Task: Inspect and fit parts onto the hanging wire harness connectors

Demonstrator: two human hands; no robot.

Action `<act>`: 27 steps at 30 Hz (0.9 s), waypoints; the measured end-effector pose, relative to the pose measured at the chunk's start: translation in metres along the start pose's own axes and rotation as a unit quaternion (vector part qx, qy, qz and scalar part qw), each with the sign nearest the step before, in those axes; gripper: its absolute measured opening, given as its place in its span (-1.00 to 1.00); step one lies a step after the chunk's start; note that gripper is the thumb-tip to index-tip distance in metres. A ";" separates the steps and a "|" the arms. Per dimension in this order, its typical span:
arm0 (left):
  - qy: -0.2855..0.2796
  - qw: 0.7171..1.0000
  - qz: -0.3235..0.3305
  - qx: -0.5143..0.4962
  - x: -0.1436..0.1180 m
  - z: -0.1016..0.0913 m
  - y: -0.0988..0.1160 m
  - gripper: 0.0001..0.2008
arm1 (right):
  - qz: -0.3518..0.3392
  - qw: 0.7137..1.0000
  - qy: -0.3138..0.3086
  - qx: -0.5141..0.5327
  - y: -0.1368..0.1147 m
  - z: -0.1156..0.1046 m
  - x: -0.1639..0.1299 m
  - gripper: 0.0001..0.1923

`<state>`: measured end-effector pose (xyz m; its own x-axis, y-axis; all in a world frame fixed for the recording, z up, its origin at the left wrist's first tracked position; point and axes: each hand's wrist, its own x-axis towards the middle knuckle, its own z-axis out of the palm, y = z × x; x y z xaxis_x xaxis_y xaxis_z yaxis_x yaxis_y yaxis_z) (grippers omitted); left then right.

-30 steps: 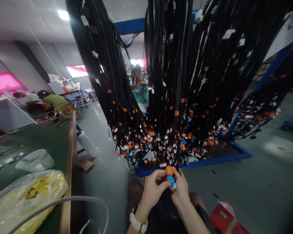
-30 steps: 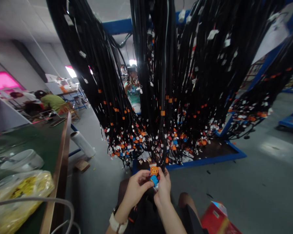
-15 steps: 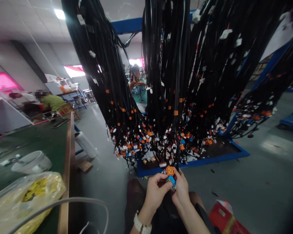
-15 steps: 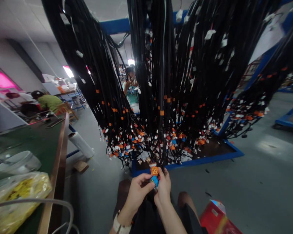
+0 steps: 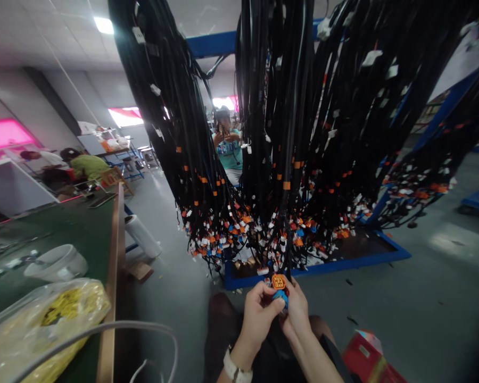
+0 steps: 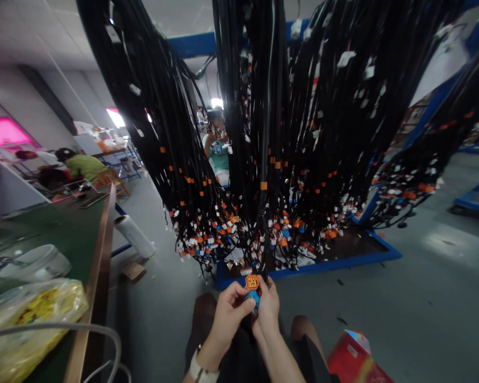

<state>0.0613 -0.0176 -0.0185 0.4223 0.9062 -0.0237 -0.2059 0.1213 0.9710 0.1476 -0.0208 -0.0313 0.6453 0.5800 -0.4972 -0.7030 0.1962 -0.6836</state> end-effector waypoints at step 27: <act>0.006 1.000 0.014 0.013 0.001 -0.002 -0.004 -0.77 | 0.002 1.000 -0.010 0.000 0.004 0.000 0.001 -0.54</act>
<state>0.0606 -0.0159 -0.0233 0.4068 0.9135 0.0009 -0.1939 0.0854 0.9773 0.1460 -0.0198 -0.0346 0.6366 0.5968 -0.4884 -0.7052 0.1942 -0.6819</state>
